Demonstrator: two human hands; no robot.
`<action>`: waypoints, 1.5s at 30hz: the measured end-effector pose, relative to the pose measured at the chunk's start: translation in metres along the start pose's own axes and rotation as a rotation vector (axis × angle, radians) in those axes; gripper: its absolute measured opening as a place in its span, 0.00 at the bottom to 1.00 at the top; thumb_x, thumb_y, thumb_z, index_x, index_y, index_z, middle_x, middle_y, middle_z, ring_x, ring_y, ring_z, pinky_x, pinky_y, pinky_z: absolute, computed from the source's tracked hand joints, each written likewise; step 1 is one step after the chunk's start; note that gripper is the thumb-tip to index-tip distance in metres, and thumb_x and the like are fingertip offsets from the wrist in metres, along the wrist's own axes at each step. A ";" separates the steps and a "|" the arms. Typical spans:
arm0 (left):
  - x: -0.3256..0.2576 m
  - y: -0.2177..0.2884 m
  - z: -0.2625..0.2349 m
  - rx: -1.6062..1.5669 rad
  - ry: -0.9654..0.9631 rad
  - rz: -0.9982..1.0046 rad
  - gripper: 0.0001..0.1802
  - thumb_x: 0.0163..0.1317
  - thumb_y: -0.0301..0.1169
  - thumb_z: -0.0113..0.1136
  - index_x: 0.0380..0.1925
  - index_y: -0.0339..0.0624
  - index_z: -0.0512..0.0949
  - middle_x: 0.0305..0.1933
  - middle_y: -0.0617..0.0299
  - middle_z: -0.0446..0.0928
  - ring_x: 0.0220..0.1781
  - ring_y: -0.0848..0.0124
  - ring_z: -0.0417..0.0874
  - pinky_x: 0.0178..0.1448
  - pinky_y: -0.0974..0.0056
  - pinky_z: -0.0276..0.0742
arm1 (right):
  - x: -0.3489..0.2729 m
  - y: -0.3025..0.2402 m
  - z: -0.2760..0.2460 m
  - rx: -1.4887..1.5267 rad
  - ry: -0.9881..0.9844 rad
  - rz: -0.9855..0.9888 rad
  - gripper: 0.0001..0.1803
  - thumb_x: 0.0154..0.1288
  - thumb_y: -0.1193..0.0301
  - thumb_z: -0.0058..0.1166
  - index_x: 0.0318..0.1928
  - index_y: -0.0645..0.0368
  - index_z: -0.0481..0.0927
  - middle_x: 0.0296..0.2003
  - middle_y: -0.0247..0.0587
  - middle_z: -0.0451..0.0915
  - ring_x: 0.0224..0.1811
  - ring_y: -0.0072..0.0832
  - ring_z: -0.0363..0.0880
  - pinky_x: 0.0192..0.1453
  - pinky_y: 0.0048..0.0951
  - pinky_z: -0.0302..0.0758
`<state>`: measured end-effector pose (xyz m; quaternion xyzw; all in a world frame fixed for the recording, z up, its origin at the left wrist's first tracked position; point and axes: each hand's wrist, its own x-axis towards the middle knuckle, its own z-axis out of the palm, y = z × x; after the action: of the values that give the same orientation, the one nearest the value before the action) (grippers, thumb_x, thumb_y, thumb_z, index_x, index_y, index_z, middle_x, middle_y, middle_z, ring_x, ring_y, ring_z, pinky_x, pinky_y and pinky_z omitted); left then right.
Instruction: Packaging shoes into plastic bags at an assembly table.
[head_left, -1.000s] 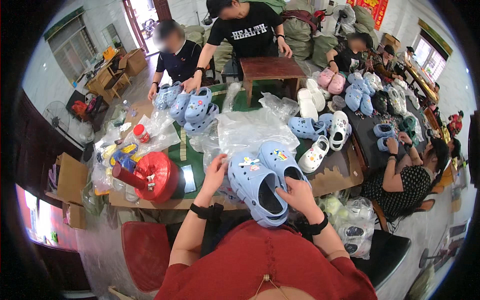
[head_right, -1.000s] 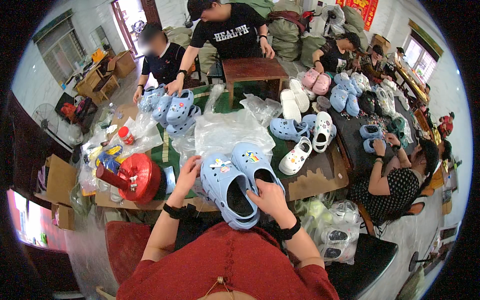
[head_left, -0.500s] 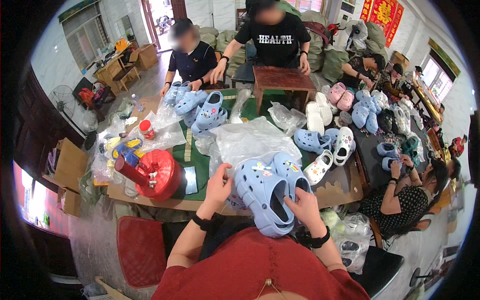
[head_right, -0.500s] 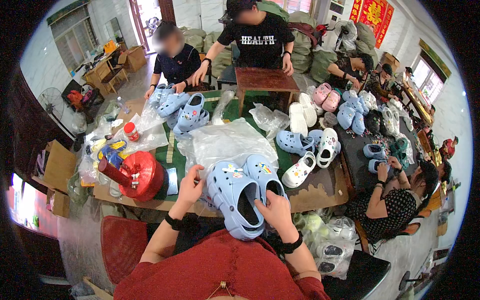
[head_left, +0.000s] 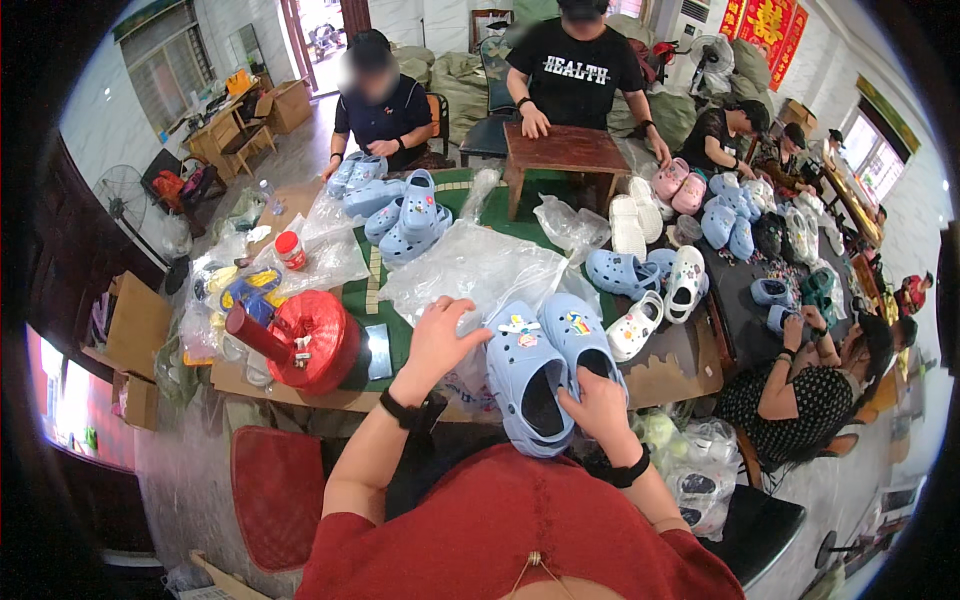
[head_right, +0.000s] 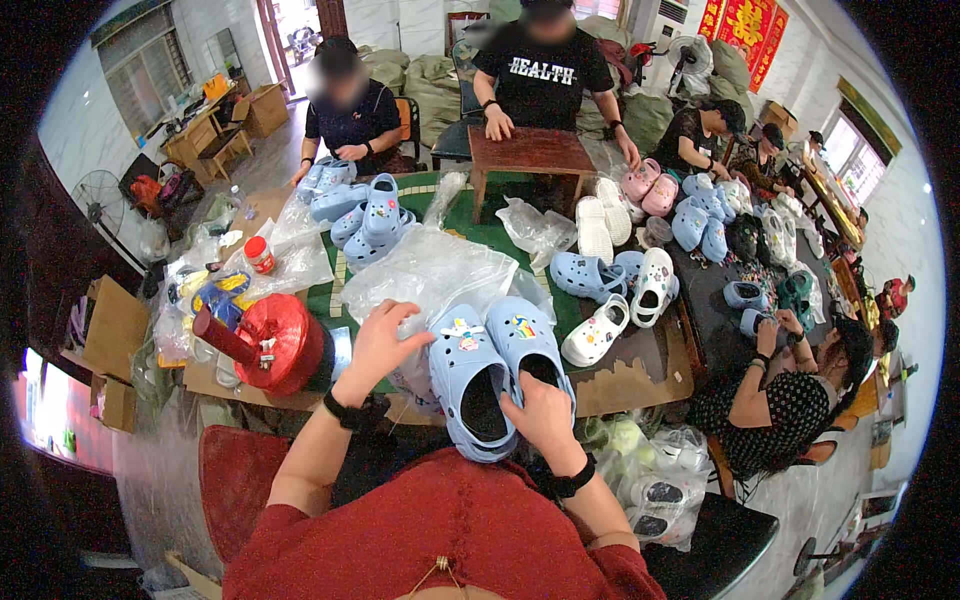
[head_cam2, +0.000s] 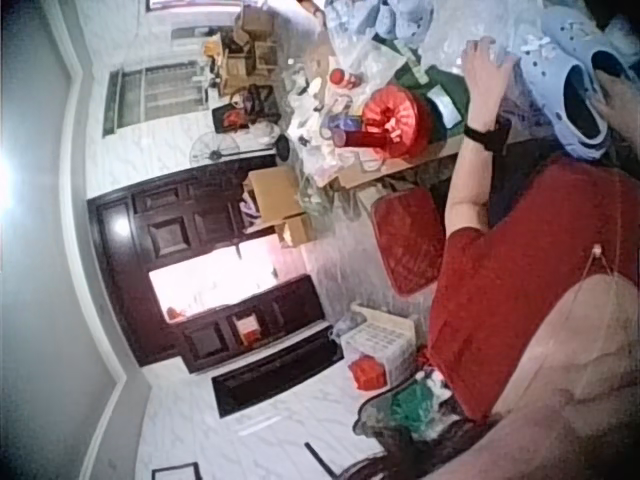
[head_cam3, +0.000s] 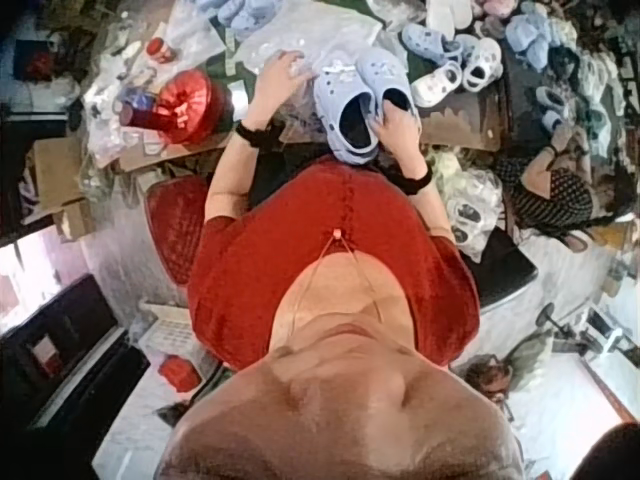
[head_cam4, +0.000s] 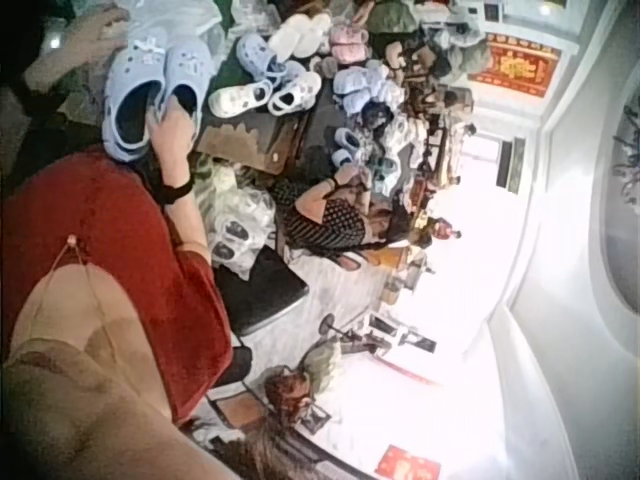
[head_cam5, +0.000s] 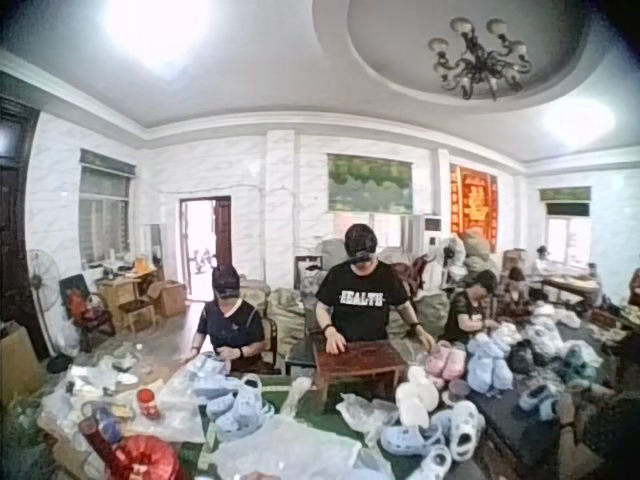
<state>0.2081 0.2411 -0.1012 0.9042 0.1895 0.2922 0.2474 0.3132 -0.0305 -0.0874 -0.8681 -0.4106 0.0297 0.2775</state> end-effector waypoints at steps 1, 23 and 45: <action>0.007 0.001 0.006 -0.079 -0.050 -0.043 0.28 0.49 0.50 0.72 0.44 0.42 0.81 0.37 0.52 0.81 0.41 0.56 0.83 0.45 0.54 0.77 | 0.000 0.001 0.001 -0.002 0.002 0.001 0.18 0.57 0.59 0.60 0.28 0.61 0.71 0.21 0.50 0.78 0.27 0.52 0.79 0.30 0.49 0.73; 0.045 0.025 0.020 -0.089 -0.096 0.281 0.10 0.59 0.32 0.61 0.37 0.42 0.86 0.30 0.52 0.79 0.34 0.53 0.80 0.40 0.54 0.75 | -0.022 -0.004 -0.032 -0.106 0.100 -0.260 0.16 0.58 0.65 0.60 0.43 0.61 0.79 0.27 0.44 0.80 0.30 0.41 0.81 0.33 0.40 0.77; 0.025 0.050 -0.015 -0.128 -0.494 0.303 0.16 0.64 0.31 0.57 0.52 0.52 0.80 0.36 0.55 0.76 0.39 0.53 0.80 0.43 0.55 0.77 | -0.007 0.009 -0.017 0.132 -0.042 -0.157 0.16 0.58 0.58 0.60 0.30 0.59 0.75 0.21 0.49 0.76 0.26 0.50 0.78 0.30 0.46 0.73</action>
<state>0.2272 0.2181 -0.0521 0.9484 -0.0325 0.1083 0.2961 0.3192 -0.0477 -0.0789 -0.8123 -0.4800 0.0531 0.3270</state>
